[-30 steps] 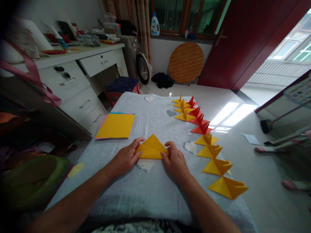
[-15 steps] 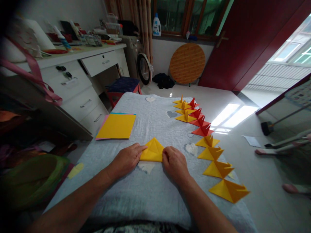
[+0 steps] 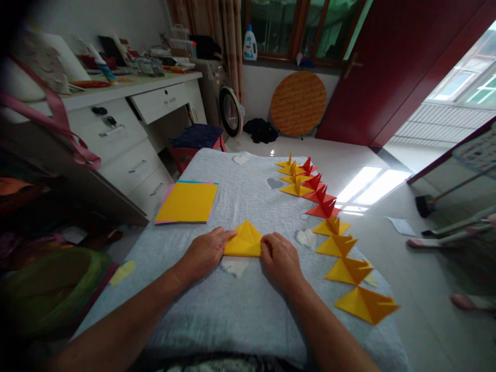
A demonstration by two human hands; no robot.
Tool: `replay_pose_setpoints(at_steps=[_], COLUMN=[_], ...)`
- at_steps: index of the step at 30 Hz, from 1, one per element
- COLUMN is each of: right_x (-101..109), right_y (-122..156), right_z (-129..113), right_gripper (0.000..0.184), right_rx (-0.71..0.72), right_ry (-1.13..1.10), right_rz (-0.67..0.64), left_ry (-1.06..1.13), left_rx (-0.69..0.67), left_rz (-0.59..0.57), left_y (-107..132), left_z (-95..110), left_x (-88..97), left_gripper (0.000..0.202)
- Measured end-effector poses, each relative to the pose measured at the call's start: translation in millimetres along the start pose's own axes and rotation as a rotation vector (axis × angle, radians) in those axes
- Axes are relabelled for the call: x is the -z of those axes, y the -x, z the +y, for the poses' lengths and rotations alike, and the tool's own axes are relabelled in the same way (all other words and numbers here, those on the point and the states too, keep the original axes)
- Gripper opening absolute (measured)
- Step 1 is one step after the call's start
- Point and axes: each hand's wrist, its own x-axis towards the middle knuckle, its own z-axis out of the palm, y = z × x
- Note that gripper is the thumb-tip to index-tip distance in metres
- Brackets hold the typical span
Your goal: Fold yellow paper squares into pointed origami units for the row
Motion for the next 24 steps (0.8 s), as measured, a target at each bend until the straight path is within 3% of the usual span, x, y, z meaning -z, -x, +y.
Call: replay_pose_setpoints(at_steps=[24], right_x=[1.0], right_y=[-0.9], right_z=[-0.6], right_gripper=[0.019], right_rx=[-0.02], right_ry=[-0.003], right_rz=[-0.019], left_ry=[0.017], left_rx=[0.01], left_rz=[0.025], left_y=[-3.3], left_z=[-2.2], left_x=[-3.7], left_gripper=[0.045])
